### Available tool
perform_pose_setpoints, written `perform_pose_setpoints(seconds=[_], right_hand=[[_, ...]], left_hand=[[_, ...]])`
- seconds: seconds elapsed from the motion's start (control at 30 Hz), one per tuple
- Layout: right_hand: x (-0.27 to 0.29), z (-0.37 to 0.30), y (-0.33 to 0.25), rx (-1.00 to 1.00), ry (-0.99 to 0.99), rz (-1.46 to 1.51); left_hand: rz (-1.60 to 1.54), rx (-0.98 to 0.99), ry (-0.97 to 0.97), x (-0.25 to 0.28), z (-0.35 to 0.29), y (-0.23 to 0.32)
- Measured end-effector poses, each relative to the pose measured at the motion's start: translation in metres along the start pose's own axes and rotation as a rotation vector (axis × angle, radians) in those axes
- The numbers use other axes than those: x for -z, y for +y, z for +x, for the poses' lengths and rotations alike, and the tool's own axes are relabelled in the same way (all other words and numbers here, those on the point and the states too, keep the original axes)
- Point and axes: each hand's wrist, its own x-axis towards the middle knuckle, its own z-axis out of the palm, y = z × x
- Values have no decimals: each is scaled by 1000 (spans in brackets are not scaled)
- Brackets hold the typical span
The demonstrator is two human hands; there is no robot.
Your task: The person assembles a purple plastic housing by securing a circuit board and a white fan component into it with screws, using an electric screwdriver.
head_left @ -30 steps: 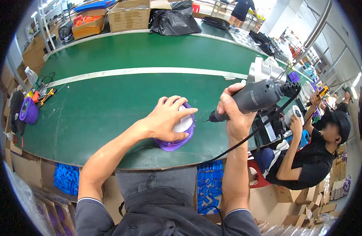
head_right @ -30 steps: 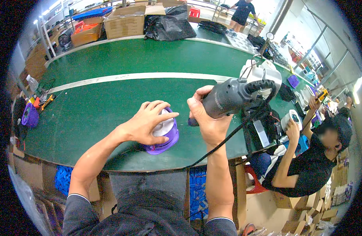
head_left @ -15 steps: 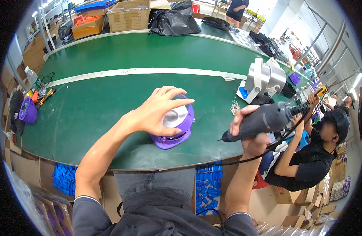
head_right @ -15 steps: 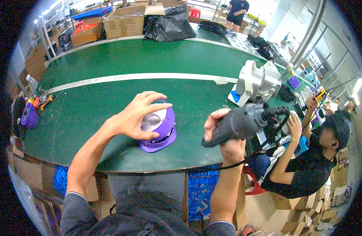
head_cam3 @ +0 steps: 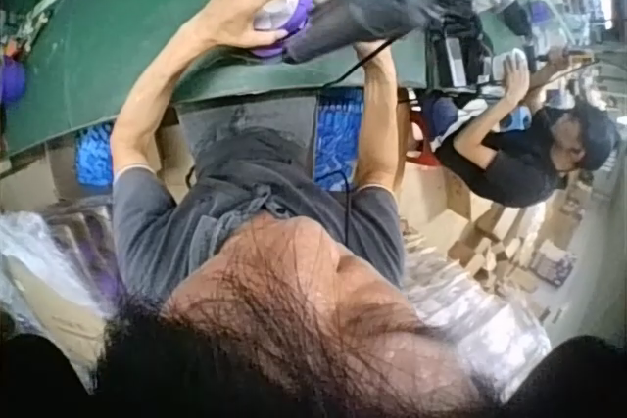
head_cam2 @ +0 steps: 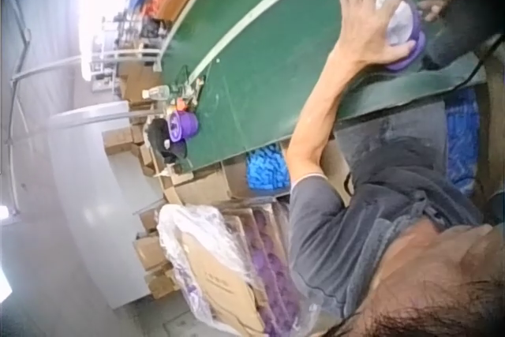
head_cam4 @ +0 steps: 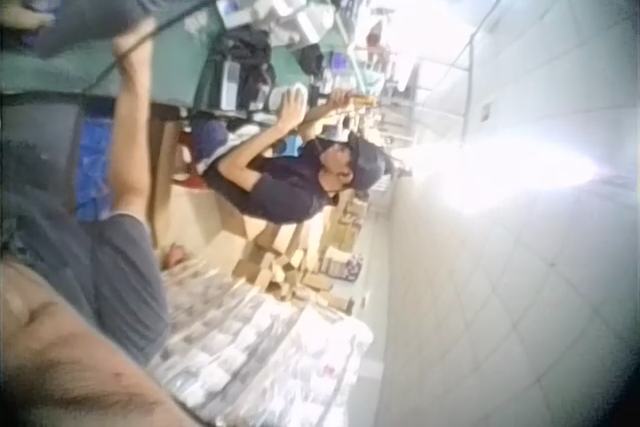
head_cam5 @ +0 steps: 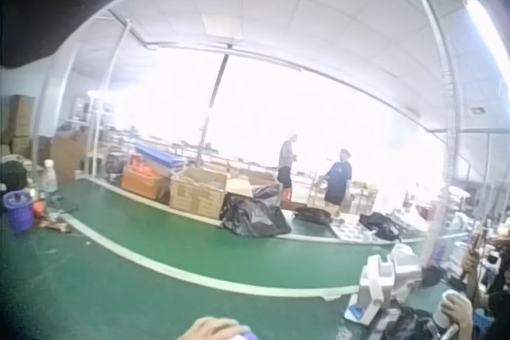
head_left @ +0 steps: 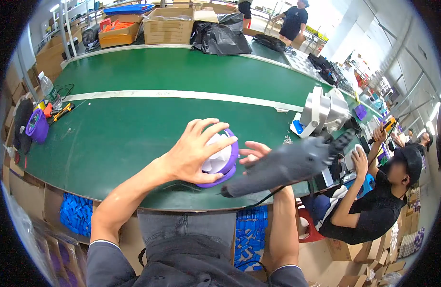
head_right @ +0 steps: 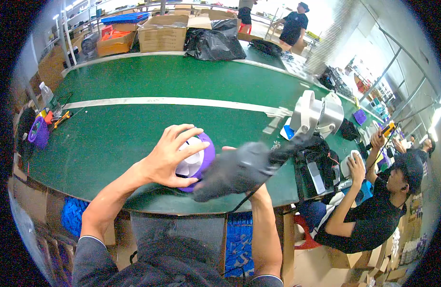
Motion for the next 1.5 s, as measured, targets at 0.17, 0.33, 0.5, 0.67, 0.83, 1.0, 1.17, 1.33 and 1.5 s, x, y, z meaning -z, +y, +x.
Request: perform_pose_setpoints(seconds=[0.17,0.33,0.5,0.67,0.83,1.0,1.17,1.33,1.5], right_hand=[[-41,0,-26,-77,70,-156],[-42,4,-21,-72,117,-197],[-42,12,-7,31,188,-234],[-30,15,16,206,179,-699],[-48,8,7,141,285,-646],[-32,12,13,468,194,-1221],[-32,13,8,659,108,-1492],[-32,18,10,656,75,-1518],[-27,20,24,583,115,-1376]], left_hand=[[-32,28,-8,-3,-8,-10],[36,2,-56,-11,-13,-18],[-50,77,-25,-5,-10,-11],[-4,110,-38,-10,-8,-9],[-19,113,-68,-14,-9,-9],[-98,168,-78,-23,-12,-16],[-65,203,-103,-23,-5,-14],[-48,253,-165,-23,-2,-14],[-34,244,-211,-19,1,-13]])
